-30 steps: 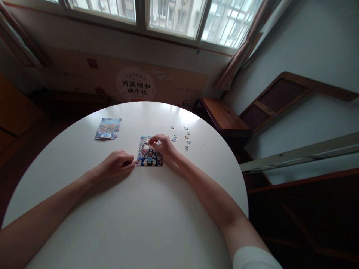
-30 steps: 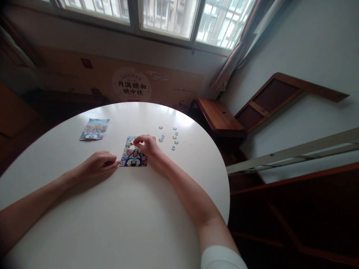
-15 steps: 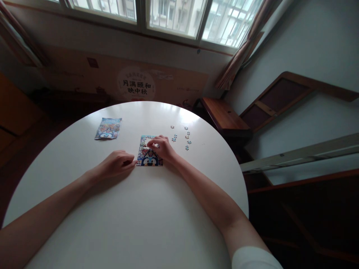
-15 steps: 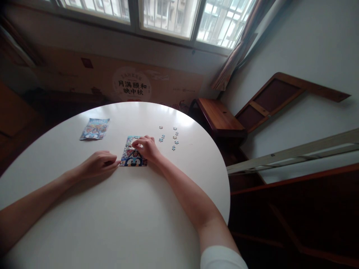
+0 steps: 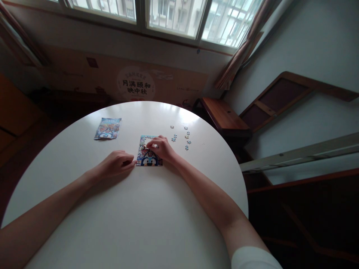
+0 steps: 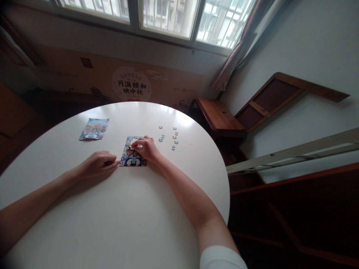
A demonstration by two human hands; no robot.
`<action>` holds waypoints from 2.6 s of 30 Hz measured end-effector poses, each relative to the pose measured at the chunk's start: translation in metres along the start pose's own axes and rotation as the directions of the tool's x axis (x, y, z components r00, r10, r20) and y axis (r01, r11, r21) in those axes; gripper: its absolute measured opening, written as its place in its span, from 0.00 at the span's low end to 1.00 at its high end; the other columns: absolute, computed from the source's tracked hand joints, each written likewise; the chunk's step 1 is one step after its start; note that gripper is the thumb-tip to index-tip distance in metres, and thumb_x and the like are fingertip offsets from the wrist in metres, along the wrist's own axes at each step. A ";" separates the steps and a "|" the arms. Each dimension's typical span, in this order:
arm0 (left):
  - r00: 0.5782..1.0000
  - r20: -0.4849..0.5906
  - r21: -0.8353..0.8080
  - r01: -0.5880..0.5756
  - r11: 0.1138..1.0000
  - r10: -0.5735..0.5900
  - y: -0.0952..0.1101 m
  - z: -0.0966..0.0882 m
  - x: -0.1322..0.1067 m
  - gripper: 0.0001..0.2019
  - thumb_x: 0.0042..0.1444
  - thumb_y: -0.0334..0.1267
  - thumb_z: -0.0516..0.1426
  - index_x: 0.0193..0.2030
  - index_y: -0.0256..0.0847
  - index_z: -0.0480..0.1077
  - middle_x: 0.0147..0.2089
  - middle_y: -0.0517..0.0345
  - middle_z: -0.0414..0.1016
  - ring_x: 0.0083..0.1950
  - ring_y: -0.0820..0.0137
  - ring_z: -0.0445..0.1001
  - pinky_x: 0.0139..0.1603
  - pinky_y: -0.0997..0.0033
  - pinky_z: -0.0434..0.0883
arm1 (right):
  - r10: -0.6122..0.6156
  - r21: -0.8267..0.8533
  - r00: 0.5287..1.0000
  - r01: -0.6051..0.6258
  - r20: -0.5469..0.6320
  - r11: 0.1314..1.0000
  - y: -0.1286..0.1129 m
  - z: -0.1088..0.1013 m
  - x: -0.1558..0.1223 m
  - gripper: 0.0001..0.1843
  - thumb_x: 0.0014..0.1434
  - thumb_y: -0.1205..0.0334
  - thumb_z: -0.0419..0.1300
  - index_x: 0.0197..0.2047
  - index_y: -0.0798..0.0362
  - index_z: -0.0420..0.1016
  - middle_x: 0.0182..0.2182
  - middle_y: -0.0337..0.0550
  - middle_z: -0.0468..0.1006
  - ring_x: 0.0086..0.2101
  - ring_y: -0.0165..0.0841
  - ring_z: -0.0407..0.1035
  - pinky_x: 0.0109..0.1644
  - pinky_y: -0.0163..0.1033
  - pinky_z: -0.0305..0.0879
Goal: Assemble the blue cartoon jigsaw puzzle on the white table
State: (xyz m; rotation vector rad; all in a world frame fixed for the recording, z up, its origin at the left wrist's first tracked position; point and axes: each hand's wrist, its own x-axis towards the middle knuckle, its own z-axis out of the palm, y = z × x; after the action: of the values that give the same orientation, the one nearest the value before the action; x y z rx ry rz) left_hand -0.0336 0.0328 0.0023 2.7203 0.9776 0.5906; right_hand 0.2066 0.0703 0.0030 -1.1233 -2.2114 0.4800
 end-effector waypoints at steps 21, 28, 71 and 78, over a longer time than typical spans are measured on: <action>1.000 0.006 0.017 -0.003 1.000 0.003 0.000 0.000 0.000 0.18 0.60 0.37 0.52 0.19 0.39 0.55 0.18 0.66 0.53 0.23 0.76 0.52 0.29 0.73 0.52 | 0.009 0.029 1.000 -0.010 0.013 1.000 0.000 -0.002 0.000 0.07 0.61 0.62 0.60 0.38 0.50 0.81 0.39 0.42 0.80 0.41 0.34 0.66 0.51 0.41 0.56; 1.000 -0.001 0.003 0.003 1.000 -0.003 0.000 0.000 0.000 0.18 0.60 0.37 0.53 0.19 0.40 0.55 0.18 0.66 0.53 0.23 0.76 0.52 0.29 0.73 0.52 | 0.020 0.024 1.000 -0.021 0.016 1.000 -0.001 -0.003 0.000 0.07 0.61 0.62 0.60 0.38 0.49 0.81 0.38 0.42 0.80 0.41 0.35 0.65 0.52 0.41 0.56; 1.000 0.004 0.000 0.017 1.000 -0.017 0.000 0.001 0.000 0.18 0.59 0.37 0.53 0.19 0.39 0.56 0.18 0.66 0.53 0.23 0.76 0.53 0.29 0.73 0.52 | -0.028 -0.046 0.999 0.027 -0.031 0.999 0.002 0.003 -0.002 0.13 0.59 0.70 0.58 0.41 0.46 0.81 0.38 0.43 0.74 0.42 0.36 0.61 0.51 0.43 0.56; 1.000 0.003 0.004 0.011 1.000 -0.011 0.001 0.000 0.002 0.18 0.60 0.37 0.53 0.19 0.39 0.55 0.18 0.66 0.52 0.23 0.76 0.52 0.29 0.73 0.52 | -0.040 -0.076 0.999 0.041 0.017 0.996 0.002 0.002 -0.002 0.11 0.60 0.68 0.59 0.40 0.46 0.82 0.40 0.43 0.72 0.44 0.36 0.60 0.52 0.44 0.54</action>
State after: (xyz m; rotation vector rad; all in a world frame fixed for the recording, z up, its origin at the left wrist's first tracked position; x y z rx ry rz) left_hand -0.0319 0.0333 0.0033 2.7169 0.9934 0.5824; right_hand 0.2068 0.0699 -0.0002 -1.1148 -2.2785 0.3911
